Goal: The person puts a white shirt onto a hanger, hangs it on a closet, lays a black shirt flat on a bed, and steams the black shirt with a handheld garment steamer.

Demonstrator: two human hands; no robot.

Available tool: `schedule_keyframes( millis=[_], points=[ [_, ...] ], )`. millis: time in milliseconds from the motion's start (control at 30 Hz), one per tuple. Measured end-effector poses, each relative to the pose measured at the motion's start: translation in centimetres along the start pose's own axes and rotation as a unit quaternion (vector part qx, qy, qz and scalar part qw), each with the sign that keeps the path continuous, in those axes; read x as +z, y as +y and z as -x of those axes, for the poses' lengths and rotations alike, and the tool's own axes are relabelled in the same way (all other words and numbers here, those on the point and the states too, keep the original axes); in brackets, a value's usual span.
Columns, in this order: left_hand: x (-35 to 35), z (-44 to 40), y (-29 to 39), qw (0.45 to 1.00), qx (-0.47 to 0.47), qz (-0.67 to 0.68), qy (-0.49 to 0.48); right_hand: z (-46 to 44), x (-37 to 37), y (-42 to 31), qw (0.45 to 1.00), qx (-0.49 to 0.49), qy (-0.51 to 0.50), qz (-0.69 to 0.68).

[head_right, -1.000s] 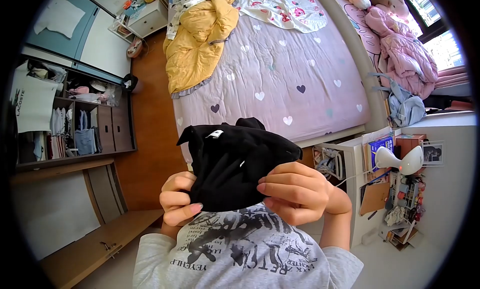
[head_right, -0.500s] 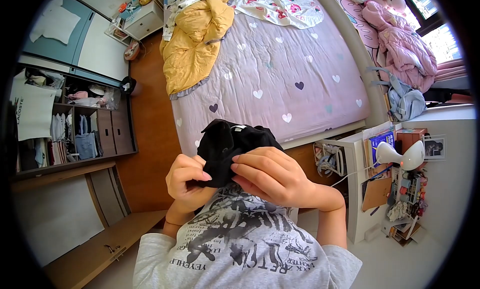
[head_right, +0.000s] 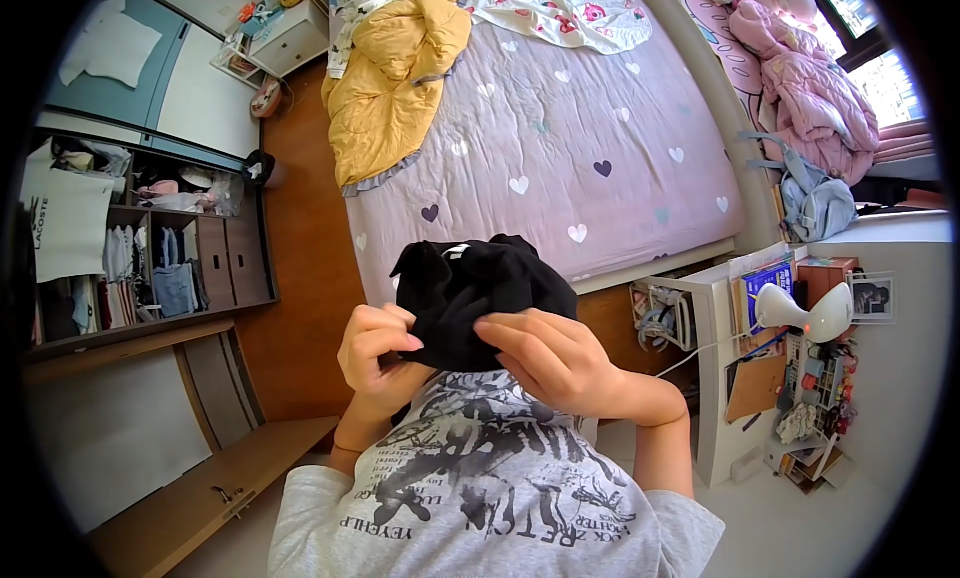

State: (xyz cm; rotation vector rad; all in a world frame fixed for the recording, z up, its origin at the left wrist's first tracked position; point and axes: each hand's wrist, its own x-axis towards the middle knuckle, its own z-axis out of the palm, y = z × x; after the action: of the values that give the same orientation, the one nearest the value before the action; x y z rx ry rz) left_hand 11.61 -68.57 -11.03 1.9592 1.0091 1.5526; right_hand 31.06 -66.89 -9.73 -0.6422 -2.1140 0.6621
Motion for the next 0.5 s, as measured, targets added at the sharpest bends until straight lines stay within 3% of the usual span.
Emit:
schedule_keyframes(
  millis=[67,167,267,433,500],
  points=[
    [-0.1,0.8,-0.7,1.000,0.019,-0.020,0.007,0.1,0.0,0.1,1.000,-0.018,0.022,0.007],
    [0.4,2.2,-2.1,0.997,0.081,-0.014,-0.004,0.6,0.4,0.8,0.980,-0.177,0.073,0.050],
    [1.9,2.8,-3.4,1.000,0.018,-0.006,-0.002,1.2,0.8,0.7,0.963,-0.243,0.101,0.062],
    [2.2,2.6,-3.0,0.988,-0.147,-0.008,-0.035,2.5,0.0,0.8,0.977,-0.169,0.102,0.082],
    [1.8,1.9,-2.9,0.984,-0.139,-0.086,-0.076,3.4,-0.1,1.0,0.980,-0.137,0.104,0.100]
  ],
)
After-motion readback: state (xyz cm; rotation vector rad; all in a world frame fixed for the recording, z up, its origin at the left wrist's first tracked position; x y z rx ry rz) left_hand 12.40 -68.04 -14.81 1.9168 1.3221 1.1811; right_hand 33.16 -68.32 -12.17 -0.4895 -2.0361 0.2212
